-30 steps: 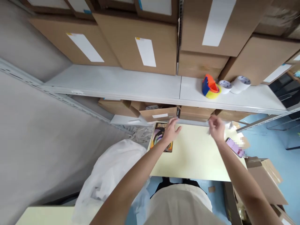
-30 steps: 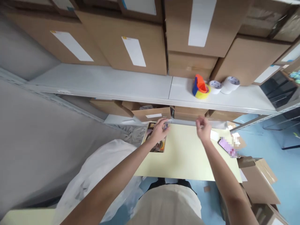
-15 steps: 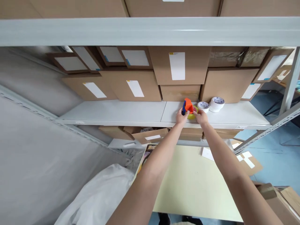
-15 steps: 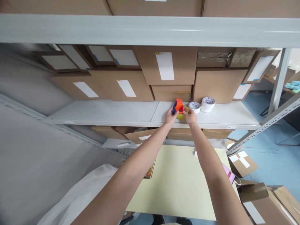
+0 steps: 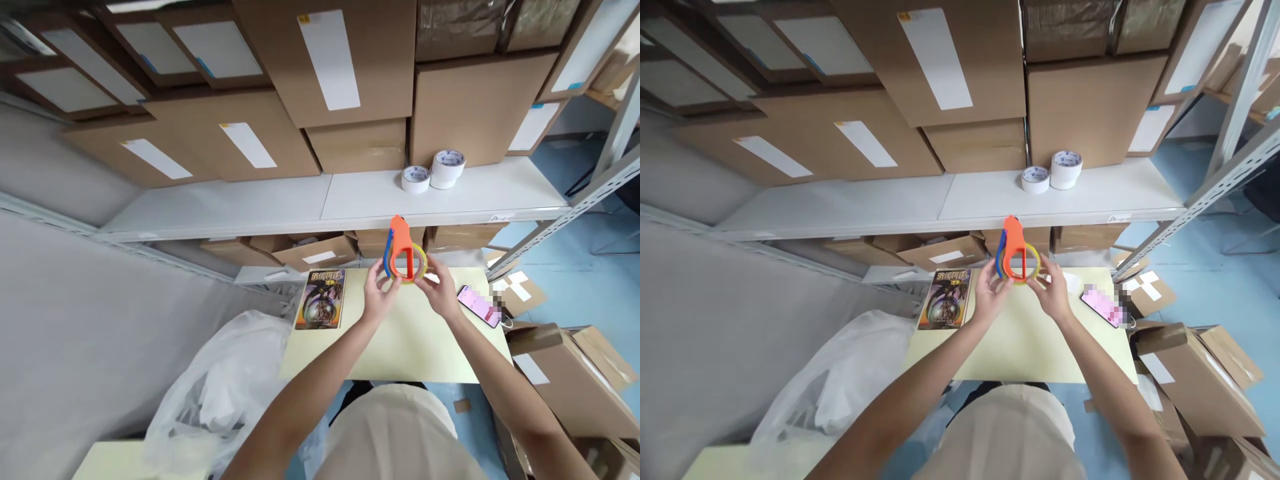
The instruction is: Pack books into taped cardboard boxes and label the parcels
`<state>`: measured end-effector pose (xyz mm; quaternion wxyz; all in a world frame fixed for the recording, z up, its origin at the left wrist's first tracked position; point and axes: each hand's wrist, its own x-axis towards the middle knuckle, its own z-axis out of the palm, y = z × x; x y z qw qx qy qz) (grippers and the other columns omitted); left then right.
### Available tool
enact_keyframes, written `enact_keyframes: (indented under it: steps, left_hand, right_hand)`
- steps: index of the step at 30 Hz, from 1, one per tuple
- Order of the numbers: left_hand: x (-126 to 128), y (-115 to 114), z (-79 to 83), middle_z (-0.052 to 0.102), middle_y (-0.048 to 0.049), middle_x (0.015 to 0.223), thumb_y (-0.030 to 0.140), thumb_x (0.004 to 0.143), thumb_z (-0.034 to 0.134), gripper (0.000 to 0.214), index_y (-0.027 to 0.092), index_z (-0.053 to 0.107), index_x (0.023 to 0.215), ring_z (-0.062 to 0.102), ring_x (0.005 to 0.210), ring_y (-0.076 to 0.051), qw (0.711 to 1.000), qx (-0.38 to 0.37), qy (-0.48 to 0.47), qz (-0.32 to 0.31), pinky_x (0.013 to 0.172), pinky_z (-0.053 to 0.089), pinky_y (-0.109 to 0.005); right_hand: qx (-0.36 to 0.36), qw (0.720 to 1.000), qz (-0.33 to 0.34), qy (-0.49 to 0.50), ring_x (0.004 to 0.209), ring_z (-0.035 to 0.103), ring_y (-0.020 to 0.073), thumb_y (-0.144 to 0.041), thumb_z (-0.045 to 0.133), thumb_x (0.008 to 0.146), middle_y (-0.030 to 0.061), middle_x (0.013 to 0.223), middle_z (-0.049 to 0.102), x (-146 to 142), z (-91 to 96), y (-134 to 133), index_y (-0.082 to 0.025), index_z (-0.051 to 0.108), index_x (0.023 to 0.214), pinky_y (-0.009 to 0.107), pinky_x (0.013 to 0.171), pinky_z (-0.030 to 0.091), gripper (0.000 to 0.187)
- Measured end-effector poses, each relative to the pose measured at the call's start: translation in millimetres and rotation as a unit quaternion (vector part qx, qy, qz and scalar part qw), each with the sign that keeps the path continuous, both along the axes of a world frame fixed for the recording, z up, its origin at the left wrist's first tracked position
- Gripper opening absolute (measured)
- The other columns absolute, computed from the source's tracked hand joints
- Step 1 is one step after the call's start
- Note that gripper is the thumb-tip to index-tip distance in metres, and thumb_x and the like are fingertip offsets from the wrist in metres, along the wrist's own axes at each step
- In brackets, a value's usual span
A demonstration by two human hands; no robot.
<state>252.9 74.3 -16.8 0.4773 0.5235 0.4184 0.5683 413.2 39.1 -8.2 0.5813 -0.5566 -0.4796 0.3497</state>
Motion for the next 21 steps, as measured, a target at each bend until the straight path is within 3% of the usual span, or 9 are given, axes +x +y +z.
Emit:
enact_keyframes:
  steps: [5, 11, 16, 21]
  left_hand:
    - [8.1, -64.8, -69.9, 0.059, -0.0126, 0.132, 0.036, 0.068, 0.083, 0.061, 0.024, 0.056, 0.121, 0.056, 0.126, -0.028, 0.982, -0.166, -0.022, -0.09, 0.095, 0.054, -0.041]
    - [12.7, -100.9, -130.5, 0.065, -0.0124, 0.123, 0.023, 0.061, 0.085, 0.049, 0.02, 0.061, 0.104, 0.061, 0.12, -0.028, 0.931, -0.335, -0.021, -0.142, 0.103, 0.047, -0.048]
    - [18.4, -113.5, -159.1, 0.069, -0.0112, 0.117, 0.015, 0.063, 0.083, 0.044, 0.019, 0.062, 0.101, 0.063, 0.116, -0.025, 0.906, -0.39, 0.017, -0.161, 0.103, 0.045, -0.044]
    - [24.8, -121.2, -174.0, 0.066, -0.0127, 0.12, 0.014, 0.064, 0.081, 0.045, 0.017, 0.06, 0.103, 0.064, 0.113, -0.025, 0.896, -0.412, 0.034, -0.164, 0.1, 0.047, -0.043]
  right_hand:
    - [-0.109, 0.993, -0.03, 0.027, 0.098, 0.064, 0.0252, -0.058, 0.077, 0.071, 0.0108, 0.123, 0.055, 18.4, -85.1, -75.7, -0.028, 0.058, 0.129, 0.051, 0.083, 0.061, 0.068]
    - [-0.202, 0.977, -0.052, 0.046, 0.097, 0.065, 0.027, -0.061, 0.078, 0.066, 0.0138, 0.124, 0.057, 33.8, -164.2, -131.4, -0.024, 0.06, 0.122, 0.053, 0.083, 0.06, 0.07]
    - [-0.258, 0.961, -0.081, 0.05, 0.096, 0.064, 0.0267, -0.063, 0.078, 0.065, 0.0145, 0.126, 0.056, 34.3, -199.3, -160.6, -0.024, 0.058, 0.124, 0.053, 0.083, 0.06, 0.074]
    - [-0.286, 0.953, -0.086, 0.052, 0.101, 0.063, 0.0267, -0.066, 0.075, 0.066, 0.0138, 0.129, 0.053, 35.4, -211.2, -172.9, -0.025, 0.056, 0.129, 0.051, 0.086, 0.059, 0.077]
